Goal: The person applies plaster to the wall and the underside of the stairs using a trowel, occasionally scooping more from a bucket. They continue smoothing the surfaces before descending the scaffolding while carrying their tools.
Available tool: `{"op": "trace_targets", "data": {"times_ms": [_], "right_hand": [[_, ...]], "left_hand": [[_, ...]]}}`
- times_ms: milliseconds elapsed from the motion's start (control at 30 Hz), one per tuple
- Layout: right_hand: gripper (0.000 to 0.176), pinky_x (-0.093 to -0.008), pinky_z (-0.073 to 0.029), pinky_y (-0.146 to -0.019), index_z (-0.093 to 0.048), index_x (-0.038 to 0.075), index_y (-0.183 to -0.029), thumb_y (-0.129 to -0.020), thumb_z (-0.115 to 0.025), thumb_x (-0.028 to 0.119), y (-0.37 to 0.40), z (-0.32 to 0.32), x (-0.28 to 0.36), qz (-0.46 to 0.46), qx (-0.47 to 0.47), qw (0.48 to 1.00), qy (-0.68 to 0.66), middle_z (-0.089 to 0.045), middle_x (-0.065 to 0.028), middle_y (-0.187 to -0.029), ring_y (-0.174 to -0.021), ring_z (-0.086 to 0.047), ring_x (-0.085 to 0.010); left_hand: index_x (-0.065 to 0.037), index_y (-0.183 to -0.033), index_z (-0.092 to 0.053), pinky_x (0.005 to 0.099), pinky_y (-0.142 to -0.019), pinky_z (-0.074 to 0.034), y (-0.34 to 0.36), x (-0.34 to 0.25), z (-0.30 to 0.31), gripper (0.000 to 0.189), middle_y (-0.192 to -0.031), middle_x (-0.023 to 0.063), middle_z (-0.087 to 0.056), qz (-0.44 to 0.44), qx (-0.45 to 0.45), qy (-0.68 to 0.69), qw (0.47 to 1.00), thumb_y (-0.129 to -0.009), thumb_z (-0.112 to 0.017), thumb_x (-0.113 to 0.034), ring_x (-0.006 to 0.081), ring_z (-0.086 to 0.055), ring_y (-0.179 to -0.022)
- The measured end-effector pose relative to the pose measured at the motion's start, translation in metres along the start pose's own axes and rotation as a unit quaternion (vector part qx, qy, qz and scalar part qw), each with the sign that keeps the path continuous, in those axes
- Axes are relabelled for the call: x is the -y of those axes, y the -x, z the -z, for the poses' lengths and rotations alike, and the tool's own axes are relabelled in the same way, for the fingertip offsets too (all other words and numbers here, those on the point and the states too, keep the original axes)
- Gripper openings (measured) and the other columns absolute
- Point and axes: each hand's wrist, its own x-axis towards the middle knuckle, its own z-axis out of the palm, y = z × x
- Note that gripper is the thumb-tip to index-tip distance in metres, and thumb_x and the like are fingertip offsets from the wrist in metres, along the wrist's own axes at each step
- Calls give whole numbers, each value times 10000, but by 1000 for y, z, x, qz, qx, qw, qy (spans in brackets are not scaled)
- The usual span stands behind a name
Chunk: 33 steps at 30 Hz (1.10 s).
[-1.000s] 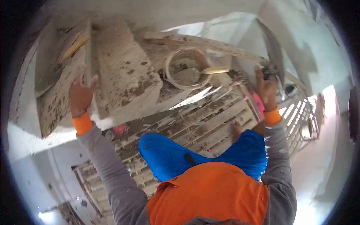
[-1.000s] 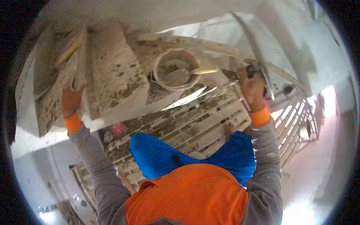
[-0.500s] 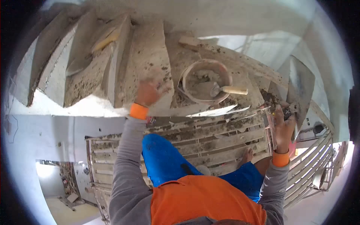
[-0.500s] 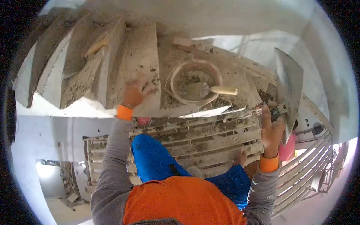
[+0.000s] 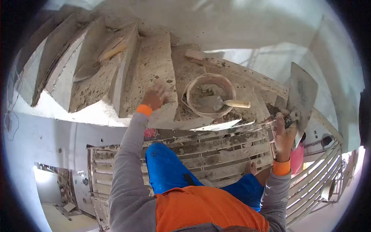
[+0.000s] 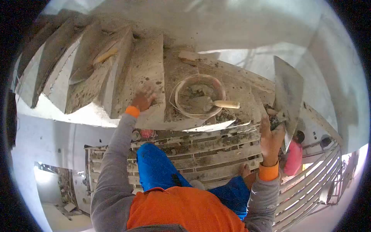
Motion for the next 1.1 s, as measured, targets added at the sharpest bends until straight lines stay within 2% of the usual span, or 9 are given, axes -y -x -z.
{"op": "trace_targets", "data": {"times_ms": [33, 133, 233, 333, 467, 533, 667, 867, 1100], "right_hand": [[229, -195, -375, -524, -549, 11, -1067, -894, -613, 148, 1, -3, 2, -13, -7, 1000, -24, -537, 6, -752, -608, -463, -49], [232, -183, -363, -499, -534, 9, -1087, -906, -597, 140, 1, -1, -10, -19, 0, 999, -37, -555, -1, -772, -602, -463, -45], [205, -193, -365, -514, -555, 9, -1050, -905, -602, 146, 4, -11, -5, 10, 2, 1000, 22, -568, -1, -790, -612, -460, -49], [182, -204, -381, -538, -575, 15, -1029, -905, -599, 147, 6, -23, 10, 2, -4, 996, 84, -559, 7, -786, -626, -459, -57], [190, -204, -392, -547, -577, 14, -1027, -906, -595, 159, 6, -25, 4, -3, 8, 993, 117, -549, 11, -773, -628, -473, -59], [189, -211, -400, -553, -580, 13, -1016, -901, -600, 162, 9, -29, 1, 17, 8, 997, 71, -544, 9, -767, -633, -474, -57], [188, -260, -430, -554, -584, 5, -986, -878, -617, 155, 1, -25, -24, 85, -3, 981, 174, -570, -15, -743, -607, -514, -92], [142, -280, -438, -599, -588, 13, -962, -860, -595, 111, 5, -28, -33, 197, -66, 924, 321, -561, -18, -730, -651, -515, -99], [116, -220, -397, -542, -547, 39, -993, -897, -567, 101, -8, 15, -1, 23, -45, 991, 123, -521, 5, -706, -612, -482, -73]], "left_hand": [[-68, -1411, -339, 468, -1108, -186, 0, 13, -14, 595, -1514, 148, -195, 34, -4, -53, 998, -961, -324, -458, 321, -210, -1386], [-70, -1427, -305, 473, -1113, -171, -5, -16, 65, 625, -1511, 167, -190, 185, 54, 135, 972, -956, -306, -481, 328, -175, -1396], [-75, -1452, -232, 470, -1123, -152, -21, -34, 23, 664, -1518, 151, -178, -32, -6, 63, 997, -952, -297, -507, 319, -172, -1397], [-78, -1466, -168, 468, -1127, -154, -28, -41, 23, 695, -1523, 133, -171, 11, 48, 214, 976, -947, -282, -525, 329, -205, -1386], [-84, -1478, -116, 448, -1145, -61, -46, -5, 37, 771, -1543, 108, -86, 230, 200, 170, 937, -917, -220, -603, 303, -77, -1418], [-69, -1476, -113, 447, -1145, -7, -41, -10, 45, 792, -1543, 125, -56, 235, 146, 147, 950, -912, -214, -616, 291, -11, -1424], [-50, -1459, -198, 461, -1142, -6, -22, -56, 60, 730, -1538, 133, -97, 98, 84, 259, 957, -939, -218, -562, 277, -28, -1425], [-38, -1353, -428, 474, -1141, -45, -19, -77, 61, 617, -1459, 129, -327, 121, 13, 284, 951, -952, -321, -494, 225, -198, -1395], [-21, -1321, -459, 461, -1156, -42, -19, -76, 53, 606, -1435, 127, -357, 112, -41, 249, 961, -961, -309, -484, 235, -232, -1377]]}}
